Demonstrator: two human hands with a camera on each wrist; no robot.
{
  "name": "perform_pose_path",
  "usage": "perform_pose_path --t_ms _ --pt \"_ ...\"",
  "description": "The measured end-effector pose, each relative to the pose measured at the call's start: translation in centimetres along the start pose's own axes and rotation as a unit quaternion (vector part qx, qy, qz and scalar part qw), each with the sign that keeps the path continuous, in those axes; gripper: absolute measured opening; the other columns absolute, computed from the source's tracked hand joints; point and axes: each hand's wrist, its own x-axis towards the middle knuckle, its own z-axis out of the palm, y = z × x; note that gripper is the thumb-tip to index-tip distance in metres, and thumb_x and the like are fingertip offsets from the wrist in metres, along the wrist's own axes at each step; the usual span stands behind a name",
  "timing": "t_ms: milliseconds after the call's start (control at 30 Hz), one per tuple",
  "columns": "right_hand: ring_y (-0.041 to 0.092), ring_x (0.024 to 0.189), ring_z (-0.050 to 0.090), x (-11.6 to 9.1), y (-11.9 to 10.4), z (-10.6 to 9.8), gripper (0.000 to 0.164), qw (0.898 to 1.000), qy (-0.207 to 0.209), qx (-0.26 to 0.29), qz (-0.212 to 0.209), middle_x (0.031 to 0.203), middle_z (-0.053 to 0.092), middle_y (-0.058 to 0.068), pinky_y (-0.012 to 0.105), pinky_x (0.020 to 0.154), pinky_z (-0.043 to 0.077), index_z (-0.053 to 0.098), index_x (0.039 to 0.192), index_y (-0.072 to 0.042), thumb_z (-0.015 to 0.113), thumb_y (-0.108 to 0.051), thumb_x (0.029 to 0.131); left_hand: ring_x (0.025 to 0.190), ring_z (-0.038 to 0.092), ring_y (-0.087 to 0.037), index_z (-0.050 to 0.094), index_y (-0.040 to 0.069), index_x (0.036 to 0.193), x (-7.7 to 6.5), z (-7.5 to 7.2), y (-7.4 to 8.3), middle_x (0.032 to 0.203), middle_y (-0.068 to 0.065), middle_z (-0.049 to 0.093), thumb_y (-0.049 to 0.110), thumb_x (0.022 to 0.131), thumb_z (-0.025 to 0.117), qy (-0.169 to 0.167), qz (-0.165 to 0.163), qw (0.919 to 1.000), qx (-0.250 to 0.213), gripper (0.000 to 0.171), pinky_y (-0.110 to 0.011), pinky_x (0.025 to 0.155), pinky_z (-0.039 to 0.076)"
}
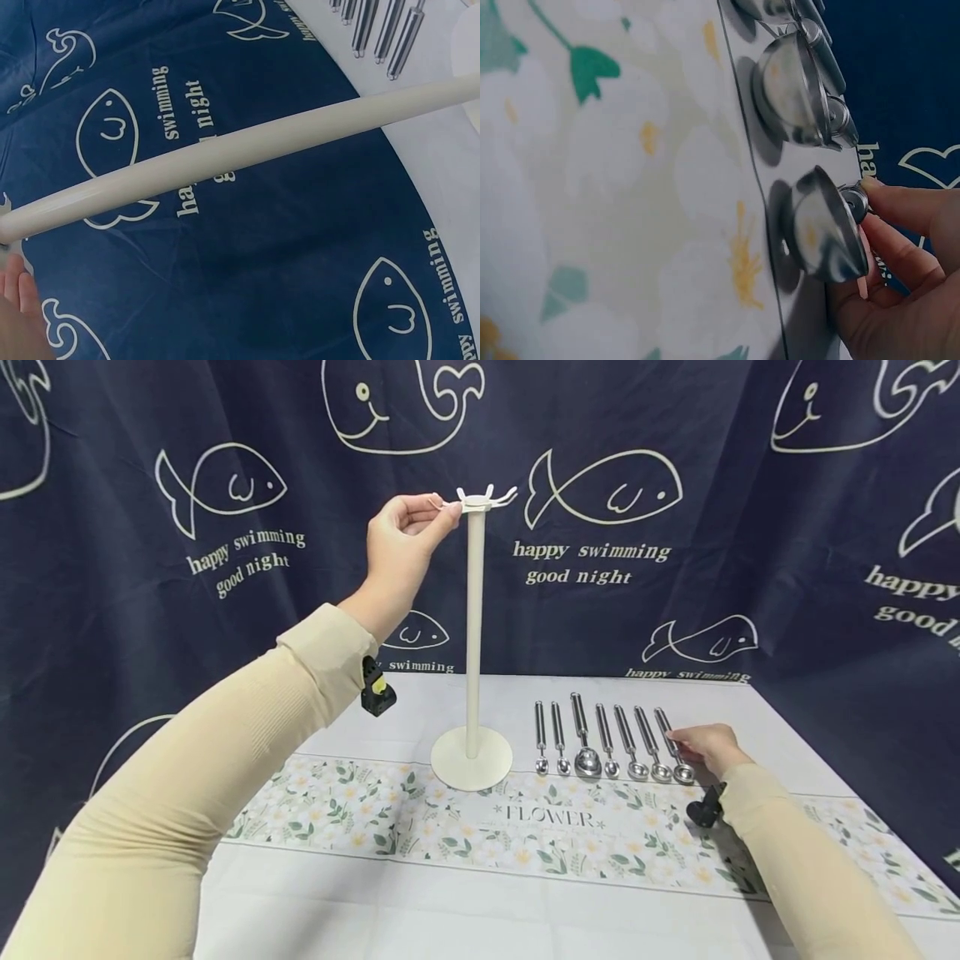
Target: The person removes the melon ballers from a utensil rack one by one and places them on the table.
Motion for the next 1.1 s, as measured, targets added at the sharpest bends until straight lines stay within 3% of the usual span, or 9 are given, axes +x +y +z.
perform_pose_path --t_ms 133,333,467,633,733,933,1033,1100 --pt "0.006 0.053 0.055 0.0 0.2 0.0 0.055 0.999 0.002 -0.032 -0.012 0.067 0.065 -0.002 0.048 0.103 0.045 0.053 0.128 0.011 0.071 -0.019 0.085 0.077 0.069 -0.006 0.063 -0.004 0.103 -0.1 -0.1 0.0 0.085 0.000 0.066 0.009 0.082 0.077 0.006 -0.005 1.0000 0.003 0.028 -0.022 0.090 0.056" --pt "0.004 0.048 0.053 0.2 0.4 -0.1 0.056 0.999 -0.006 -0.030 -0.026 0.059 0.061 -0.006 0.049 0.107 0.041 0.052 0.128 0.013 0.070 -0.019 0.086 0.078 0.069 -0.008 0.064 0.000 0.100 -0.2 0.0 0.1 0.084 0.000 0.067 0.010 0.082 0.077 0.005 -0.014 0.9999 -0.001 0.024 -0.022 0.089 0.056" --pt "0.005 0.052 0.054 0.0 0.6 -0.4 0.059 0.999 -0.009 -0.033 -0.025 0.060 0.062 -0.005 0.046 0.101 0.045 0.050 0.128 0.014 0.071 -0.021 0.085 0.083 0.070 -0.014 0.064 0.006 0.095 -0.4 0.1 0.3 0.083 0.000 0.068 0.011 0.083 0.076 0.003 -0.031 0.9995 -0.007 0.017 -0.023 0.089 0.056" --pt "0.005 0.052 0.052 -0.3 0.7 -0.6 0.063 0.999 -0.009 -0.032 -0.026 0.063 0.061 -0.005 0.039 0.090 0.048 0.048 0.129 0.016 0.071 -0.023 0.085 0.088 0.071 -0.019 0.064 0.006 0.096 -0.5 0.3 0.4 0.084 0.000 0.068 0.010 0.084 0.075 0.001 -0.038 0.9992 -0.012 0.016 -0.024 0.091 0.056" --pt "0.005 0.054 0.050 -0.3 0.9 -0.7 0.064 0.999 -0.007 -0.031 -0.026 0.066 0.061 -0.004 0.041 0.092 0.049 0.048 0.130 0.015 0.071 -0.024 0.085 0.086 0.071 -0.018 0.064 0.006 0.097 -0.4 0.3 0.3 0.084 -0.001 0.067 0.010 0.084 0.075 0.002 -0.036 0.9992 -0.017 0.017 -0.024 0.091 0.056" --pt "0.018 0.081 0.059 -0.1 0.9 -0.7 0.065 0.999 -0.006 -0.034 -0.017 0.077 0.063 0.000 0.053 0.107 0.043 0.047 0.133 0.013 0.070 -0.027 0.087 0.080 0.070 -0.009 0.065 0.005 0.099 -0.2 0.1 0.4 0.084 0.000 0.068 0.012 0.083 0.077 0.009 -0.034 0.9992 -0.019 0.021 -0.024 0.091 0.056" --pt "0.012 0.068 0.057 -0.3 0.8 -1.0 0.065 1.000 -0.012 -0.023 -0.016 0.069 0.061 -0.004 0.048 0.098 0.049 0.046 0.132 0.014 0.070 -0.026 0.087 0.081 0.071 -0.010 0.066 0.004 0.100 -0.3 0.0 0.5 0.084 0.000 0.068 0.012 0.082 0.078 0.012 -0.036 0.9991 -0.019 0.023 -0.024 0.091 0.056" --pt "0.007 0.060 0.055 -0.5 0.8 -1.2 0.065 1.000 -0.019 -0.010 -0.016 0.064 0.061 -0.008 0.036 0.084 0.054 0.046 0.133 0.014 0.070 -0.024 0.087 0.083 0.071 -0.014 0.066 0.003 0.102 -0.3 0.0 0.5 0.084 0.000 0.068 0.012 0.082 0.078 0.012 -0.038 0.9990 -0.019 0.025 -0.024 0.090 0.056"
